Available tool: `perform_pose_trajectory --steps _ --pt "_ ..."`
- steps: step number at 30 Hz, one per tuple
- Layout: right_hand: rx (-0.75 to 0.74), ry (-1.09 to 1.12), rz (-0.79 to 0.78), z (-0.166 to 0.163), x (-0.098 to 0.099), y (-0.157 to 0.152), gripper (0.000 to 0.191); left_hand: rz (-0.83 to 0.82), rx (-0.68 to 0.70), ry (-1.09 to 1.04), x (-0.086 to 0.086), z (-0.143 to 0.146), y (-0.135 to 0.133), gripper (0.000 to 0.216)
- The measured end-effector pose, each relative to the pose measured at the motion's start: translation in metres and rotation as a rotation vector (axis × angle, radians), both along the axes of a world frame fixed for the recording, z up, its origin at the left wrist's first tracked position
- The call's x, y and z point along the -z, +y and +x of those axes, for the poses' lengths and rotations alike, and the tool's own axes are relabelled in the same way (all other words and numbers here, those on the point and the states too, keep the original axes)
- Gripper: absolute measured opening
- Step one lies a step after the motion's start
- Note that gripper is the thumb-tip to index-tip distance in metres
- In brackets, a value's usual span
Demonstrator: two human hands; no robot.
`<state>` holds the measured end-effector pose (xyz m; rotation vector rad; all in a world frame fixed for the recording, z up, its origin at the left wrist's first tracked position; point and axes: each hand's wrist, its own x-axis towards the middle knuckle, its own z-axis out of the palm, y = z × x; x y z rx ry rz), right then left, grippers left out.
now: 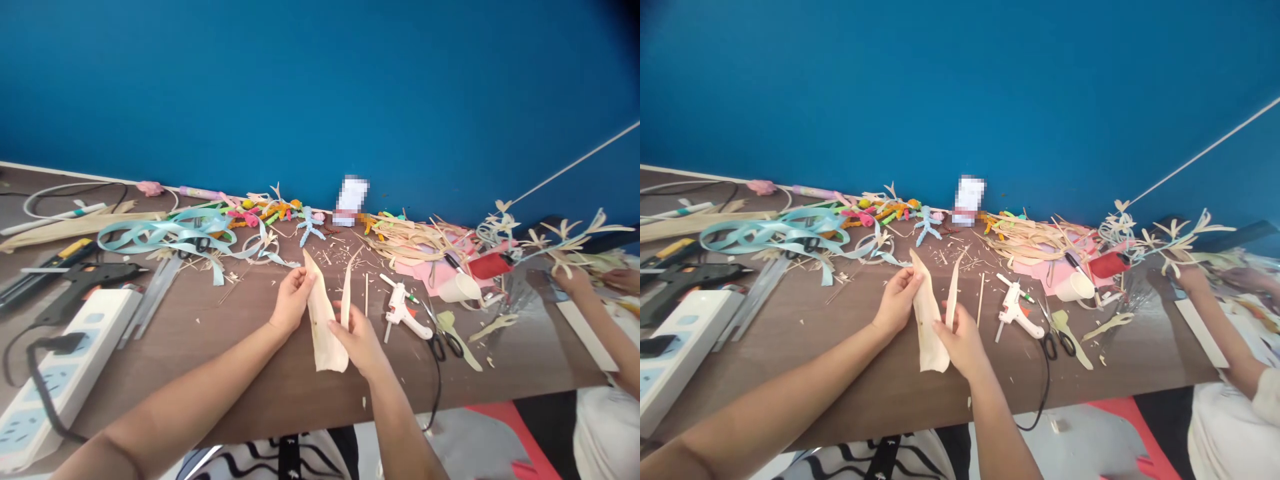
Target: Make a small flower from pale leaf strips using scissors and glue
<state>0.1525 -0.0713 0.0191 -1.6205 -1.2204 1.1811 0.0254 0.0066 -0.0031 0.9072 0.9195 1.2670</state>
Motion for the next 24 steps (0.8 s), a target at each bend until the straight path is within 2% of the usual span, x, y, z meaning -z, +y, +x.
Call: perform_pose_trajectory --steps 2,4,5,6,8,9,11,13,15,17,20,24 --pt "0.067 -0.079 0.05 0.001 0.005 -0.005 0.024 0.069 -0.093 0.064 -0.001 -0.001 -0.003 0.028" --pt "0.168 -0.24 0.128 0.002 0.005 -0.008 0.024 0.215 -0.197 0.184 -0.005 -0.002 -0.01 0.038" --pt "0.205 -0.329 0.171 0.002 0.003 -0.008 0.025 0.306 -0.192 0.242 -0.007 -0.002 -0.015 0.04" --pt "0.213 -0.406 0.215 0.001 0.0 -0.009 0.027 0.379 -0.101 0.275 -0.01 -0.002 -0.02 0.041" --pt "0.139 -0.505 0.294 -0.005 -0.006 -0.011 0.035 0.398 0.262 0.307 -0.014 0.0 -0.03 0.037" --pt "0.084 -0.529 0.324 -0.009 -0.008 -0.012 0.041 0.353 0.352 0.286 -0.016 0.002 -0.033 0.041" --pt "-0.007 -0.524 0.36 -0.016 -0.012 -0.014 0.053 0.221 0.421 0.181 -0.017 0.005 -0.034 0.035" --pt "-0.011 -0.433 0.359 -0.017 -0.012 -0.014 0.064 0.061 0.43 0.037 -0.017 0.007 -0.03 0.03" --pt "0.05 -0.226 0.301 -0.013 -0.011 -0.012 0.069 -0.062 0.43 -0.095 -0.015 0.006 -0.024 0.029" --pt "0.131 0.043 0.196 -0.007 -0.009 -0.007 0.06 -0.116 0.432 -0.181 -0.014 0.005 -0.019 0.03" --pt "0.168 0.356 0.066 -0.002 -0.006 0.0 0.036 -0.106 0.452 -0.214 -0.014 0.004 -0.018 0.032" --pt "0.35 0.439 0.151 -0.003 0.001 0.005 0.022 -0.059 0.46 -0.119 -0.013 0.008 -0.026 0.031"
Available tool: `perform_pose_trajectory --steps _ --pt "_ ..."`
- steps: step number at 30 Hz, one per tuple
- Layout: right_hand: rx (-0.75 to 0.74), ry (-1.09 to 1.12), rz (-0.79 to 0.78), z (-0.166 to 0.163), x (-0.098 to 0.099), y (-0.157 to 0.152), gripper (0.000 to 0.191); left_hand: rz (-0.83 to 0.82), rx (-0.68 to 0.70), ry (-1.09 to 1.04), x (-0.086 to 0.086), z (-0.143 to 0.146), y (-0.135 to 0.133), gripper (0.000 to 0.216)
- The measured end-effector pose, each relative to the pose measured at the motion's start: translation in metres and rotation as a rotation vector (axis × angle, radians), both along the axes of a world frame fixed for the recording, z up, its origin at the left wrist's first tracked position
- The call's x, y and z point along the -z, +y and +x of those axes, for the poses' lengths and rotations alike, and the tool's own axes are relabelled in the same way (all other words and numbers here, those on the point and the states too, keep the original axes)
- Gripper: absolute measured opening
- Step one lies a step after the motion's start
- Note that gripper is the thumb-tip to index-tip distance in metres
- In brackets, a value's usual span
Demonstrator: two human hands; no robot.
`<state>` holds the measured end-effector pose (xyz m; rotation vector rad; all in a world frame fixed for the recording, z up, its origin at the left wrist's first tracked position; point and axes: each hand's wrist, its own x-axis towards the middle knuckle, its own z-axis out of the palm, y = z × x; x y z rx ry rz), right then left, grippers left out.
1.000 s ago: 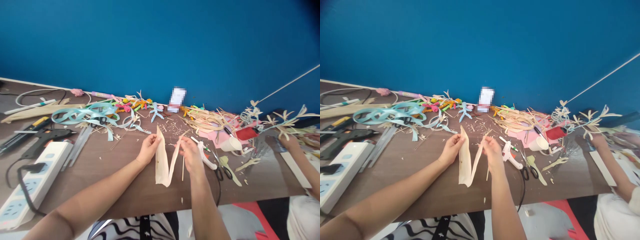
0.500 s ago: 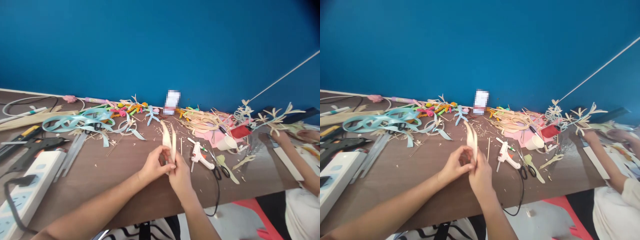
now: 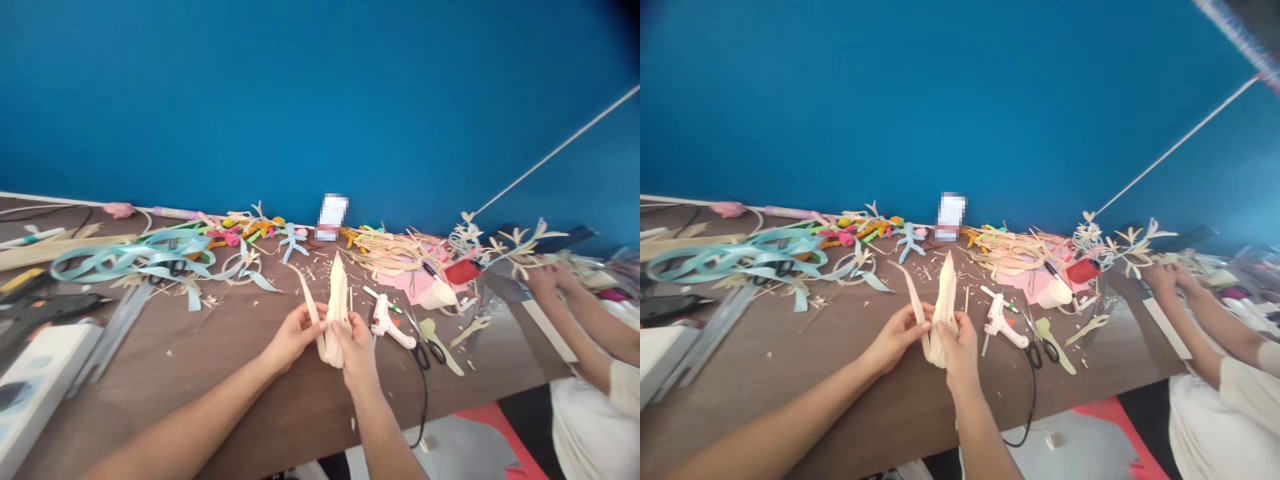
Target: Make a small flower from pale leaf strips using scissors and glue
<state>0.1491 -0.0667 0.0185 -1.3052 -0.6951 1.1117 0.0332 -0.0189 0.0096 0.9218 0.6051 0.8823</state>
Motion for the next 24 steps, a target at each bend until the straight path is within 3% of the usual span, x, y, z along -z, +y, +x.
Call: perform_pose_trajectory --steps 5,10,12,16,19,22,24 --pt "0.124 -0.07 0.059 0.009 0.001 0.001 0.023 -0.017 0.125 0.104 0.004 0.005 -0.003 0.024" --pt "0.381 -0.144 0.139 0.053 -0.017 0.011 0.04 -0.028 -0.143 0.041 0.005 0.0 0.007 0.024" --pt "0.441 -0.298 0.144 0.086 -0.03 0.022 0.04 -0.023 -0.169 0.058 0.006 -0.003 0.012 0.023" --pt "0.508 -0.813 0.066 0.151 -0.056 0.048 0.038 0.053 -0.053 0.177 0.012 -0.003 0.014 0.024" --pt "0.518 -1.123 -0.021 0.16 -0.062 0.061 0.054 0.102 0.008 0.232 0.016 0.0 0.012 0.025" --pt "0.344 -1.079 0.044 0.12 -0.052 0.059 0.047 0.115 0.026 0.231 0.018 0.001 0.011 0.026" --pt "-0.064 -0.822 -0.007 0.079 -0.039 0.052 0.033 0.103 0.039 0.224 0.019 0.001 0.012 0.027"
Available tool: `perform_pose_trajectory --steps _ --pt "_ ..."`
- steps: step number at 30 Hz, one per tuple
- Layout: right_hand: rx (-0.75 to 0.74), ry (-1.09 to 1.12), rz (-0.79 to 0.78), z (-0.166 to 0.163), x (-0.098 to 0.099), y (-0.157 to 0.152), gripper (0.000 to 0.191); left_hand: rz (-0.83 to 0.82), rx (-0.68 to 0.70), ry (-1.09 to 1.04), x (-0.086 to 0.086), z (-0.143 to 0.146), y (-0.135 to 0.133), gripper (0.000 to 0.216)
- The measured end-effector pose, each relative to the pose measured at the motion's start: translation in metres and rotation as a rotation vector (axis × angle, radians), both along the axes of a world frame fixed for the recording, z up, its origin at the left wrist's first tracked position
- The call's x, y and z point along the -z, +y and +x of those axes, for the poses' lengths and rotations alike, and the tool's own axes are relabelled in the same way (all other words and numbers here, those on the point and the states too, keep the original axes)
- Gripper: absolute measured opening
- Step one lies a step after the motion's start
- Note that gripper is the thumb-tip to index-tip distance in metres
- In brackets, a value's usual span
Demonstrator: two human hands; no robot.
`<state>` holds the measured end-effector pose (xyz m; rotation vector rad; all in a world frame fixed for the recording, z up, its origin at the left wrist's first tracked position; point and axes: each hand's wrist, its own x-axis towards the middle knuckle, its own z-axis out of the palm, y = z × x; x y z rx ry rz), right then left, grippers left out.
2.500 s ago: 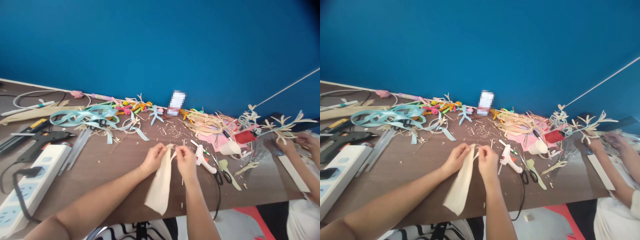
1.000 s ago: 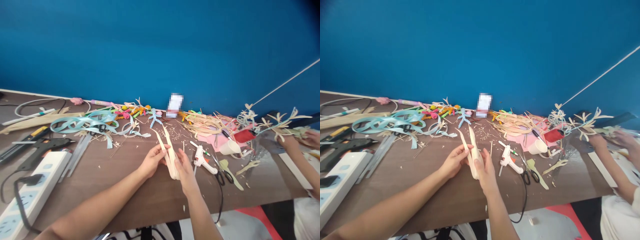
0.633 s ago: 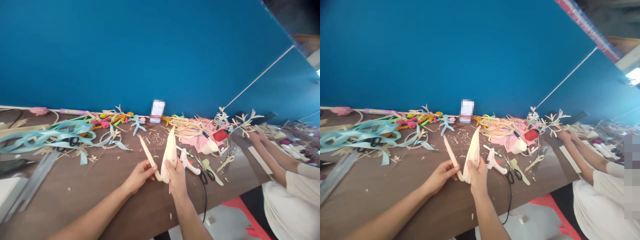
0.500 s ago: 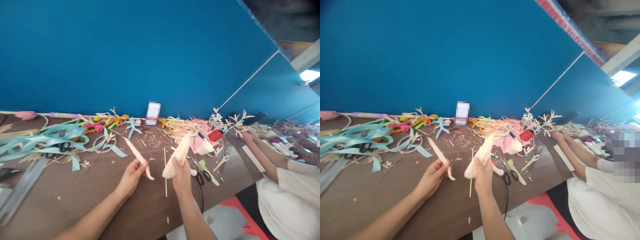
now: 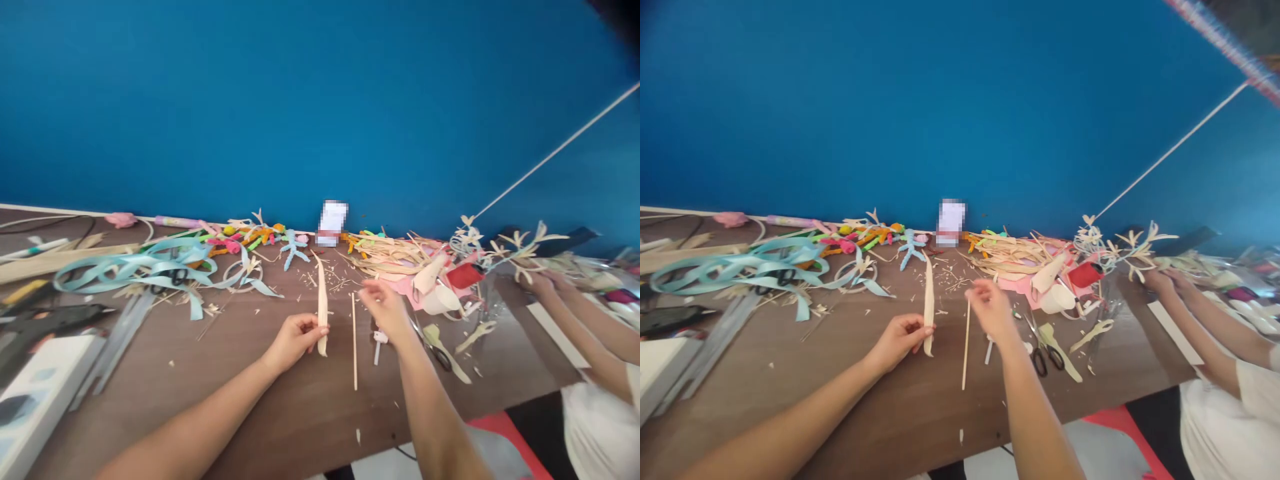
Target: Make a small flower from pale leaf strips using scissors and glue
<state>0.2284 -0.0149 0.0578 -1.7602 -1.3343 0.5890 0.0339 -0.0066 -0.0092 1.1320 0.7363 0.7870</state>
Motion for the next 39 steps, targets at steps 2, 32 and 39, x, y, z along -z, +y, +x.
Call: perform_pose_trajectory --steps 2,32,39 --pt "-0.238 0.214 -0.114 -0.036 0.013 -0.008 0.026 0.007 0.017 -0.014 0.0 -0.001 0.001 0.027" --pt "-0.062 -0.355 -0.17 -0.05 0.018 -0.063 0.023 0.055 -0.029 0.032 -0.008 -0.009 0.006 0.021" --pt "0.035 -0.744 -0.483 -0.053 0.042 -0.069 0.038 0.007 -0.021 -0.026 -0.008 -0.007 0.005 0.023"
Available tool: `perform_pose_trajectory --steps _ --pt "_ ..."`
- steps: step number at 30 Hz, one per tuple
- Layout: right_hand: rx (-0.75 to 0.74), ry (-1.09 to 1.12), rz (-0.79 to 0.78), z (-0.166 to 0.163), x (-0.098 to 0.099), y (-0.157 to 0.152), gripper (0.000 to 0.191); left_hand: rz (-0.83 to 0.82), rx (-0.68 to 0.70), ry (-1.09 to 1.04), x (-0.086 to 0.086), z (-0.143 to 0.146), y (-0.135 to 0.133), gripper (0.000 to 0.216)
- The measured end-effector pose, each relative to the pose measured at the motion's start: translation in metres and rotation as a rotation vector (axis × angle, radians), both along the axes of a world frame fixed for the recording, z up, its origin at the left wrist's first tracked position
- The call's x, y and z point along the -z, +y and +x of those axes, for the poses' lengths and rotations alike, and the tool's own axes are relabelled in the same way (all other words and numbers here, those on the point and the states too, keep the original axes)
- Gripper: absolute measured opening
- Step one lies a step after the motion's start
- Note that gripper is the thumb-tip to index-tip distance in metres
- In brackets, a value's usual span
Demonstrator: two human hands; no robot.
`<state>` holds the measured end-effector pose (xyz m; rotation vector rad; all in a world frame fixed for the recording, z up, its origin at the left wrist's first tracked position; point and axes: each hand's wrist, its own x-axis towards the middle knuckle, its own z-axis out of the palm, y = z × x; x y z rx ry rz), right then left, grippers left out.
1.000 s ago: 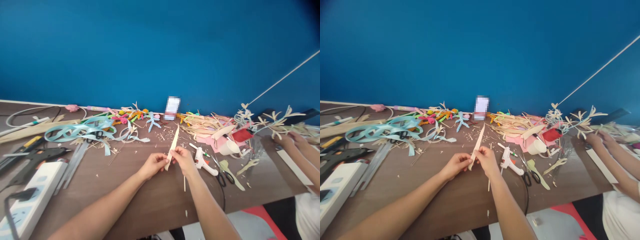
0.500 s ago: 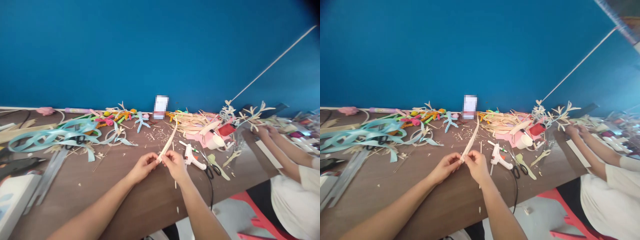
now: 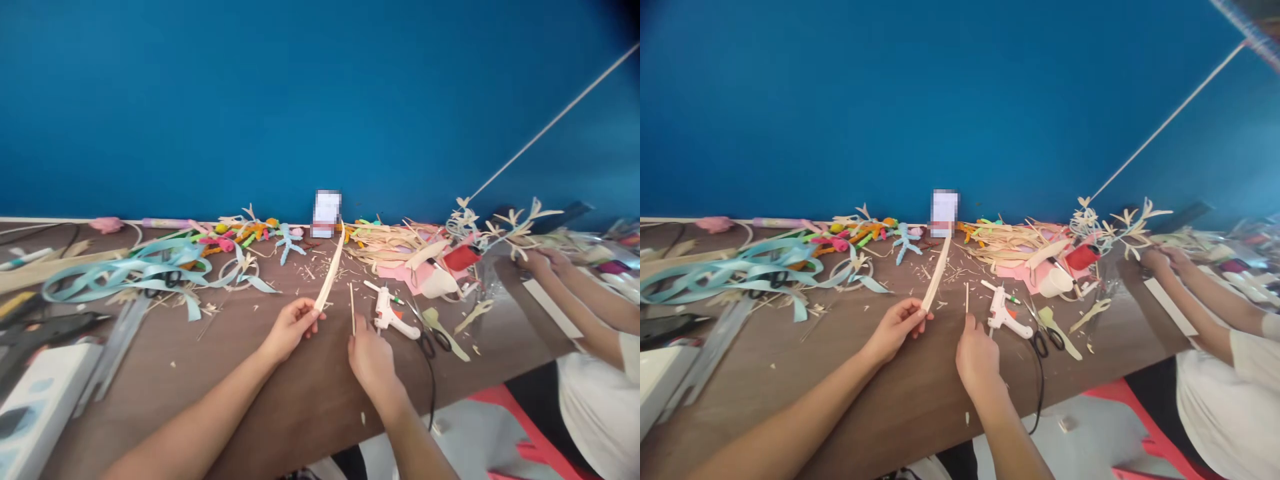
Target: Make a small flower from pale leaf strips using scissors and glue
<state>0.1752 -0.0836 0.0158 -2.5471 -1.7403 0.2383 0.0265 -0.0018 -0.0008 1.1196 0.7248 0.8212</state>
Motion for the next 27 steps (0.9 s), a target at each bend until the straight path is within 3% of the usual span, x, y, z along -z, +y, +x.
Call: perform_pose_trajectory --steps 3,6,9,13,18,27 --pt "-0.018 0.195 0.106 0.002 -0.001 0.001 0.039 -0.024 0.0 -0.033 0.0 -0.001 0.001 0.023" --pt "0.011 0.608 0.25 0.003 -0.006 0.004 0.03 -0.033 0.043 -0.051 0.001 -0.001 0.001 0.024" --pt "-0.004 0.946 0.264 -0.004 -0.011 0.01 0.024 -0.018 0.11 -0.042 0.004 -0.001 0.001 0.025" --pt "-0.143 0.941 0.3 -0.015 -0.016 0.017 0.022 0.031 0.151 0.014 0.007 -0.002 0.001 0.026" --pt "-0.123 0.84 0.3 -0.019 -0.018 0.021 0.03 0.063 0.148 0.036 0.007 -0.002 0.001 0.027" --pt "0.188 1.496 0.017 -0.015 -0.007 0.023 0.033 0.224 0.206 0.068 0.003 -0.006 -0.003 0.027"
